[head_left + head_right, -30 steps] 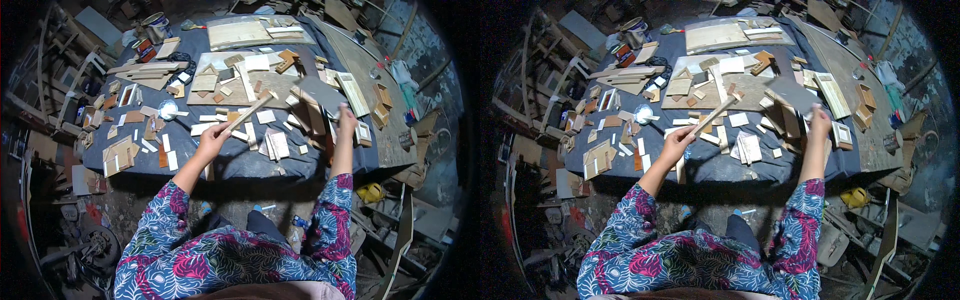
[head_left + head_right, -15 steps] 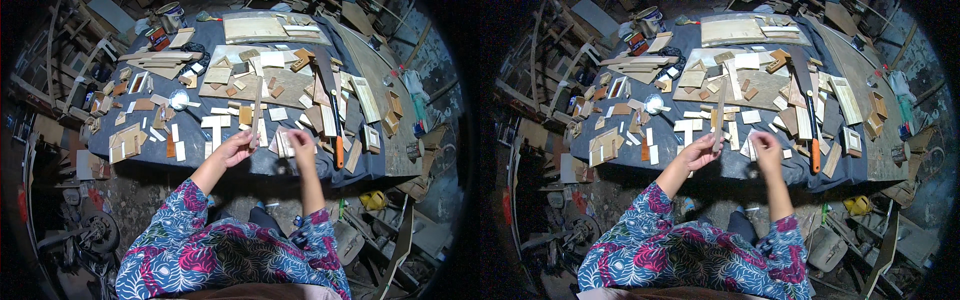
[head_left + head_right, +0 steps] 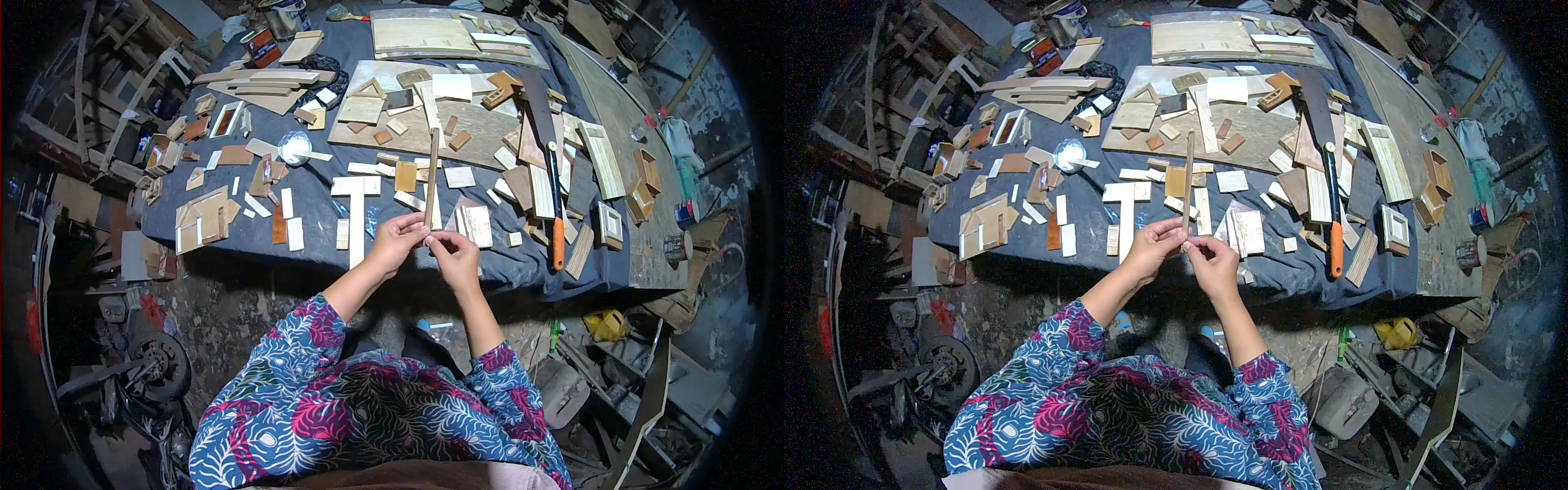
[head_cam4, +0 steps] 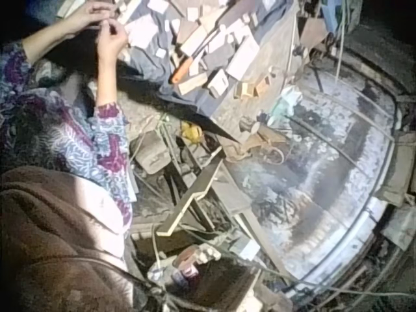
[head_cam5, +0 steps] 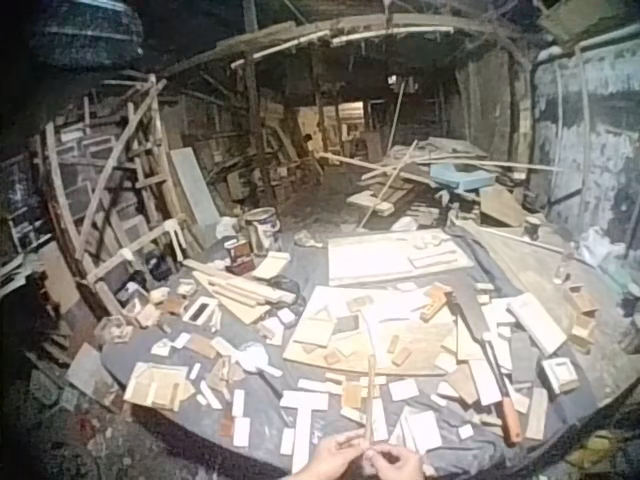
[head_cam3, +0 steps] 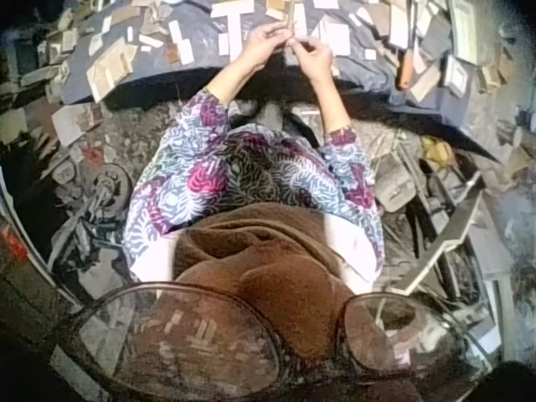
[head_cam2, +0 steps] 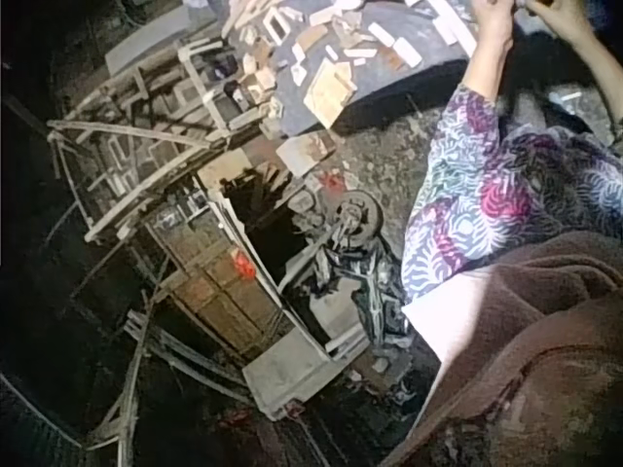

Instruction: Assembling and inspecting components of a small wooden model house.

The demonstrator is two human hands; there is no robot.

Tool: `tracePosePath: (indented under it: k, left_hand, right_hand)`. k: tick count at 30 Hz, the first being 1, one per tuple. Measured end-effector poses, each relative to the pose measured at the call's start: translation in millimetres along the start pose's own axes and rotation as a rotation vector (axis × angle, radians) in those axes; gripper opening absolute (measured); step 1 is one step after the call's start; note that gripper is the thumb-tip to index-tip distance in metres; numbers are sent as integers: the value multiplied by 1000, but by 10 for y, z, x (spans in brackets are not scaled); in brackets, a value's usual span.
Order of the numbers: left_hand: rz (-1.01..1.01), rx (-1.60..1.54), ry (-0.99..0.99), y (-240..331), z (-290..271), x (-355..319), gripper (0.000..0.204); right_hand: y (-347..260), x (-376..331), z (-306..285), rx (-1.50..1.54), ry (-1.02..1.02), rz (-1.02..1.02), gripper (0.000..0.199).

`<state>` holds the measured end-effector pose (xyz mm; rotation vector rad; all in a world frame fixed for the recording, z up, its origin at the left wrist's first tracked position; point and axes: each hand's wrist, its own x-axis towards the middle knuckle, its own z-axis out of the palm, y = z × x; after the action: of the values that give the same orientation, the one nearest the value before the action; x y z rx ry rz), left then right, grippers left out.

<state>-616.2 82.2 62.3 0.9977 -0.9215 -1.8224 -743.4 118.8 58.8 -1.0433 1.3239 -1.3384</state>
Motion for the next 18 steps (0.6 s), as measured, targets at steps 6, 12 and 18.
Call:
tracePosePath:
  k: [6, 12, 18]
  left_hand:
    - [26, 41, 37, -132, -37, 5, 32]
    - [45, 125, 103, -207, 18, -33, 33]
    - [11, 208, 63, -381, -112, -141, 35]
  right_hand:
    - [101, -45, 26, -43, 41, 6, 12]
    - [231, -24, -128, 211, -52, 231, 14]
    - [113, -40, -195, -319, 166, -143, 21]
